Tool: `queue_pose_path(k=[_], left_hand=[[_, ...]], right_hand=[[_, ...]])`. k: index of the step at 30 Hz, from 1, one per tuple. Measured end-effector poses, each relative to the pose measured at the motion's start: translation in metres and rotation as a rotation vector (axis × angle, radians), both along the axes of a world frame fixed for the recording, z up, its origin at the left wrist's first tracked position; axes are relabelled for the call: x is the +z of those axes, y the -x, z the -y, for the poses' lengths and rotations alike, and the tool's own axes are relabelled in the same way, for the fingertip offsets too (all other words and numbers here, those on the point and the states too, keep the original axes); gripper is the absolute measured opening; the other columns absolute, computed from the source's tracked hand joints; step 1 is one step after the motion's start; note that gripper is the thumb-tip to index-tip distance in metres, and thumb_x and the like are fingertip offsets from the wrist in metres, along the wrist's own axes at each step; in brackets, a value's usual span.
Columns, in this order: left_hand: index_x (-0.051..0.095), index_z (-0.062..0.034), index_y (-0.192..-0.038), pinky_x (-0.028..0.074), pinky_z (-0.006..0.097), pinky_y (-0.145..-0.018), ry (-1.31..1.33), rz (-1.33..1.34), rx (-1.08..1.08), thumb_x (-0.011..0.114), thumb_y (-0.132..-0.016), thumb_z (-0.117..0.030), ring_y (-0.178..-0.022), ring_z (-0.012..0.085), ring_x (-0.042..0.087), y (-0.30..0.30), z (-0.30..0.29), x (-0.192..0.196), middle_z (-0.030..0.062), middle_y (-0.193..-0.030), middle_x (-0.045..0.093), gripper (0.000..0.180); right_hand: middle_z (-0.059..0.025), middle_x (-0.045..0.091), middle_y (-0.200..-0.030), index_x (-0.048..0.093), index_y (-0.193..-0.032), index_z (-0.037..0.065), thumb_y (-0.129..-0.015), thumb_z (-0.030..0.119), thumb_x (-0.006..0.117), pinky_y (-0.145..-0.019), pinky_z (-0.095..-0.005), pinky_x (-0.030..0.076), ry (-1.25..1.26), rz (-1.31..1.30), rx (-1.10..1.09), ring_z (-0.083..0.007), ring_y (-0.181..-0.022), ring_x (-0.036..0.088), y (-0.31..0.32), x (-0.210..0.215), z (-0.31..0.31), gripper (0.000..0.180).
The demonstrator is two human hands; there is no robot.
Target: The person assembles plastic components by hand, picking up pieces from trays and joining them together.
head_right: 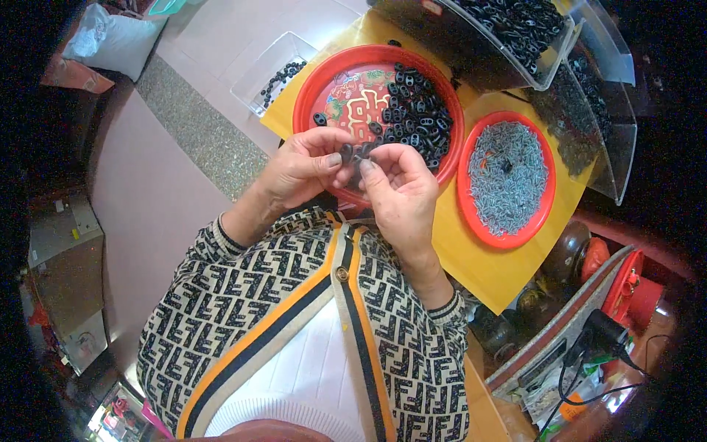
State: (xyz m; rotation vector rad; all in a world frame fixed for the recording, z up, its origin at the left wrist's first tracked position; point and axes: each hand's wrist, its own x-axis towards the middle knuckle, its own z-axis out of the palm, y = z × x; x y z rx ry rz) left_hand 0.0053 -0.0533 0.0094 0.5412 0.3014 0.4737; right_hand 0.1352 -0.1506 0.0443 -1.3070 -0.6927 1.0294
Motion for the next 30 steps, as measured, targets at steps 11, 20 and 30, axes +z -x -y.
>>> queue_pose_path(k=[11,20,30], left_hand=[[0.053,0.0001,-0.104,0.050,0.023,-0.061,-0.085,-0.011,0.011,0.056,-0.081,-0.002,-0.067,0.0130,0.057,0.0019,0.0034,0.0005,0.0067,-0.079,0.058,0.023],[0.053,0.0013,-0.104,0.050,0.021,-0.062,-0.213,-0.038,0.004,0.057,-0.080,-0.001,-0.067,0.0103,0.058,0.0019,0.0052,0.0000,0.0061,-0.081,0.059,0.024],[0.054,0.0017,-0.105,0.049,0.019,-0.062,-0.414,-0.191,-0.006,0.057,-0.080,-0.001,-0.072,0.0066,0.057,0.0024,0.0079,0.0048,0.0037,-0.083,0.059,0.025]], right_hand=[[-0.0014,0.057,-0.079,0.052,-0.089,-0.001,-0.081,-0.001,0.054,-0.058,-0.0161,0.044,-0.014,0.013,0.021,-0.0043,-0.066,0.053,0.0023,0.0019,-0.0003,0.008],[-0.0002,0.057,-0.077,0.053,-0.086,-0.001,-0.079,-0.002,0.055,-0.060,-0.0167,0.044,0.023,0.068,0.014,-0.0038,-0.068,0.054,0.0004,0.0032,0.0011,0.008],[0.0014,0.056,-0.073,0.054,-0.084,0.000,-0.078,-0.001,0.056,-0.058,-0.0164,0.043,0.068,0.169,0.071,-0.0030,-0.065,0.053,-0.0016,0.0038,0.0004,0.006]])
